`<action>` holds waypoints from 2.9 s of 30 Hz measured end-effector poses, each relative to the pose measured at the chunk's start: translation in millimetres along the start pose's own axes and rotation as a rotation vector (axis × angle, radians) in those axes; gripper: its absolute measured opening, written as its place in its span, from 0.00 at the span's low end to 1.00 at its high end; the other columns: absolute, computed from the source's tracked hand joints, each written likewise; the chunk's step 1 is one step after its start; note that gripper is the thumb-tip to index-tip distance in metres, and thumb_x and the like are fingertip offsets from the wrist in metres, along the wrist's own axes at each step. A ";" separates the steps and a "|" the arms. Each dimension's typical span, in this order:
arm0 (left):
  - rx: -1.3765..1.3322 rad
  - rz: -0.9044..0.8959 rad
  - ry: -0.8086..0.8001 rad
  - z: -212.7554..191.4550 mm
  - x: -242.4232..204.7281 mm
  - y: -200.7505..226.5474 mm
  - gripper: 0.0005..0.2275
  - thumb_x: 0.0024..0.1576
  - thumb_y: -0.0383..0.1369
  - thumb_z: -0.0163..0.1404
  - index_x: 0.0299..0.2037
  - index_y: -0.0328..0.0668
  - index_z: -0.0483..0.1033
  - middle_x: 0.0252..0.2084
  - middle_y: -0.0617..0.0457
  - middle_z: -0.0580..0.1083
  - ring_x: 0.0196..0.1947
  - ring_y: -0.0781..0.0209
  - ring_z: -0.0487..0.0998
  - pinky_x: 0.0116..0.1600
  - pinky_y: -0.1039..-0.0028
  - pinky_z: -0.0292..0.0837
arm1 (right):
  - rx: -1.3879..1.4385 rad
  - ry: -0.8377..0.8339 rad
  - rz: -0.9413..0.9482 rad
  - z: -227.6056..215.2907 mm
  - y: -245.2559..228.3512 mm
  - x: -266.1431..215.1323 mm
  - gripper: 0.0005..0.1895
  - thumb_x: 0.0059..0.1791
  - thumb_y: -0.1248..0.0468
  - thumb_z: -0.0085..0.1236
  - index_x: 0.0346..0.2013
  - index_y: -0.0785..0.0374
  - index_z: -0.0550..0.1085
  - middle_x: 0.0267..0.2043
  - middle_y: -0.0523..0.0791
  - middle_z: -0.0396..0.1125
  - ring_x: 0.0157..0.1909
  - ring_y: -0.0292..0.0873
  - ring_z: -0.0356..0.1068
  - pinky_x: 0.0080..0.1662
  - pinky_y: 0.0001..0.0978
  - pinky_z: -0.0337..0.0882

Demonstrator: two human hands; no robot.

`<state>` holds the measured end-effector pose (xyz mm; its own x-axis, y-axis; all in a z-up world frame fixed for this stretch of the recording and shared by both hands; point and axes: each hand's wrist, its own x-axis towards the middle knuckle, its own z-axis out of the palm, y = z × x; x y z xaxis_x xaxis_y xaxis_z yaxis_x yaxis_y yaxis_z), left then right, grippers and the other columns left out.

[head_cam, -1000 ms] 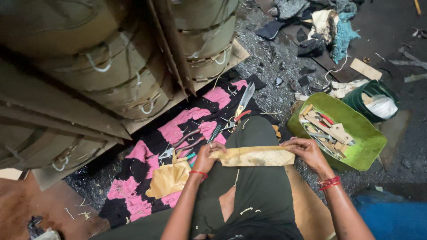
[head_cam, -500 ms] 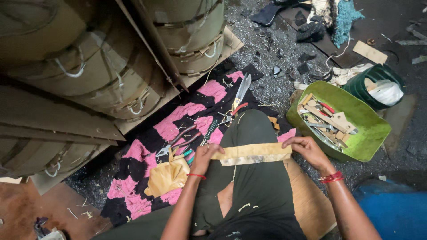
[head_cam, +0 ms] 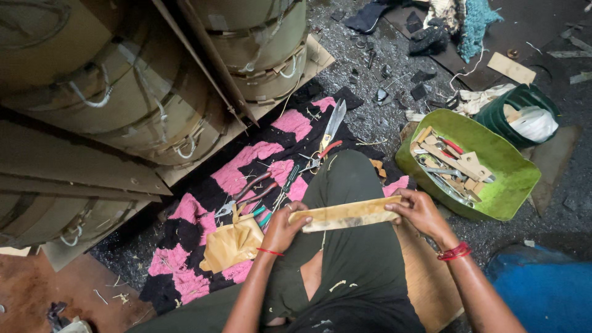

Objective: The person assembles a transformer by hand-wrapping tape and paper insulation around the metal components and using pliers to secure wires.

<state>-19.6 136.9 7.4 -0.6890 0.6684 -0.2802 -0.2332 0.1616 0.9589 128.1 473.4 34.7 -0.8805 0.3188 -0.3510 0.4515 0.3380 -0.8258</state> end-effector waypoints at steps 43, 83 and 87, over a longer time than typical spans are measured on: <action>0.107 0.139 0.244 97.1 -14.0 10.3 0.09 0.54 0.20 0.50 0.38 0.33 0.84 0.33 0.45 0.82 0.28 0.64 0.84 0.33 0.75 0.78 | -0.721 0.645 -0.476 33.4 -35.8 -1.1 0.25 0.55 0.63 0.56 0.67 0.62 0.68 0.64 0.58 0.64 0.65 0.61 0.63 0.63 0.57 0.61; 1.232 0.485 1.472 -130.7 -401.1 44.3 0.15 0.63 0.27 0.51 0.60 0.36 0.76 0.57 0.42 0.76 0.60 0.47 0.77 0.66 0.54 0.70 | -0.214 -1.066 -0.505 461.8 -336.7 -53.5 0.19 0.42 0.71 0.65 0.47 0.67 0.73 0.32 0.46 0.70 0.33 0.38 0.74 0.35 0.32 0.76; 1.085 0.469 1.548 -162.8 -417.6 5.9 0.16 0.63 0.24 0.53 0.61 0.28 0.73 0.58 0.38 0.76 0.60 0.42 0.78 0.65 0.57 0.75 | -0.204 -1.421 -0.314 541.0 -365.4 -81.2 0.20 0.46 0.77 0.60 0.51 0.67 0.68 0.34 0.46 0.73 0.38 0.35 0.75 0.42 0.28 0.76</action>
<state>155.0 -259.4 122.8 -0.6134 -0.2313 0.7552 0.1563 0.9017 0.4031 -43.6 -155.1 126.1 -0.2889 -0.8687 -0.4024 0.1250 0.3824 -0.9155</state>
